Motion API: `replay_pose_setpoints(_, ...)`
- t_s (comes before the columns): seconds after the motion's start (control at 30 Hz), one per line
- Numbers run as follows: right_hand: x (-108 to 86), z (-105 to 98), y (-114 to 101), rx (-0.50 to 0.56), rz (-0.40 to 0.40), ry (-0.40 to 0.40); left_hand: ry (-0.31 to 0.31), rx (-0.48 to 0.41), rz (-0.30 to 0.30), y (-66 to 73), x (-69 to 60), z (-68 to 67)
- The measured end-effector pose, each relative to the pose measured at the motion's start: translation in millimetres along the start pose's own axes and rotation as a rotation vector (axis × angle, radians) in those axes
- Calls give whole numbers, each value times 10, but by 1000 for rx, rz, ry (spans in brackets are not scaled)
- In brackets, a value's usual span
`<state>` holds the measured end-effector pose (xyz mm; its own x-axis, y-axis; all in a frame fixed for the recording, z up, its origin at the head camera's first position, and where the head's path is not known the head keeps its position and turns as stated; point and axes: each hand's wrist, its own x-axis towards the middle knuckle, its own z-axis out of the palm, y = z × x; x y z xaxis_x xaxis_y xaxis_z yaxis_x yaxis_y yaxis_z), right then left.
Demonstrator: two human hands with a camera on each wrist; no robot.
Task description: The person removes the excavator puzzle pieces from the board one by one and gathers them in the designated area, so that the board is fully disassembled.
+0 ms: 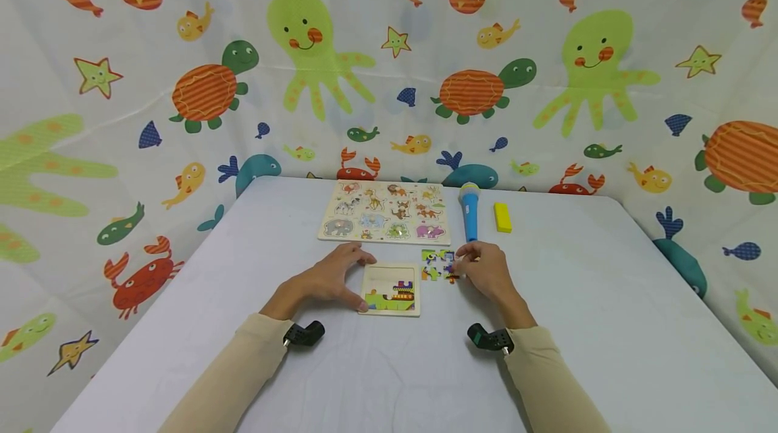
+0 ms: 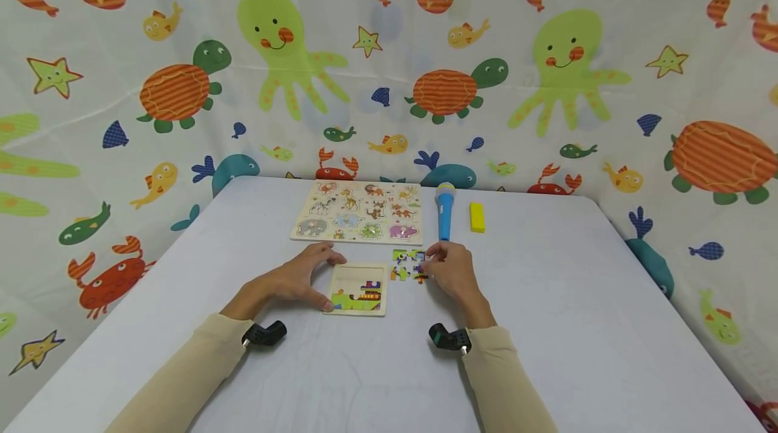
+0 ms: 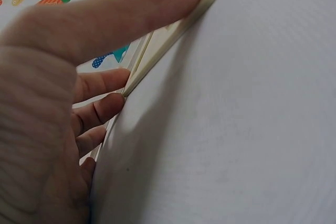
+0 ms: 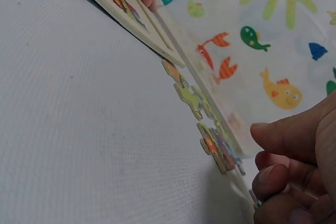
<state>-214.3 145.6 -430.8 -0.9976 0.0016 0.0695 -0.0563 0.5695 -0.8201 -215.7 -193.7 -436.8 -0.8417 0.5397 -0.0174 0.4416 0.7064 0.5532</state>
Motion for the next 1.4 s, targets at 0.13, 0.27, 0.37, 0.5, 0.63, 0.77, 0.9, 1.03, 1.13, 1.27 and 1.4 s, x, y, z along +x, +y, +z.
replay_pose_setpoints(0.13, -1, 2, -33, 2, -18, 17, 1, -6, 4, 0, -5, -2)
replay_pose_setpoints(0.27, -1, 12, -53, 38, -28, 20, -2, -9, -4, -1, -6, -4)
replay_pose_setpoints(0.37, -4, 17, -72, 63, -36, 29, -5, -11, -11, 0, -6, -6)
replay_pose_setpoints(0.5, -13, 23, -107, 73, -58, 46, -4, -15, -12, -4, -4, -2)
replay_pose_setpoints(0.63, -21, 38, -139, 80, -83, 51, -5, -9, -11, -11, -3, 1)
replay_pose_setpoints(0.77, -23, 72, -155, 79, -108, 53, -4, -5, -11, -8, -4, 0)
replay_pose_setpoints(0.9, -29, 128, -164, 60, -134, 53, -5, -11, -11, -10, 1, 6)
replay_pose_setpoints(1.03, -54, 186, -195, 47, -167, 36, -8, -10, -13, -25, 10, 14)
replay_pose_setpoints(1.13, -79, 218, -236, 45, -190, 17, -8, -7, -9, -36, 16, 18)
replay_pose_setpoints(1.27, -89, 245, -272, 48, -203, 4, -4, -9, -7, -45, 19, 19)
replay_pose_setpoints(1.4, -93, 267, -275, 44, -207, 3, -5, -13, -4, -39, 13, 16)
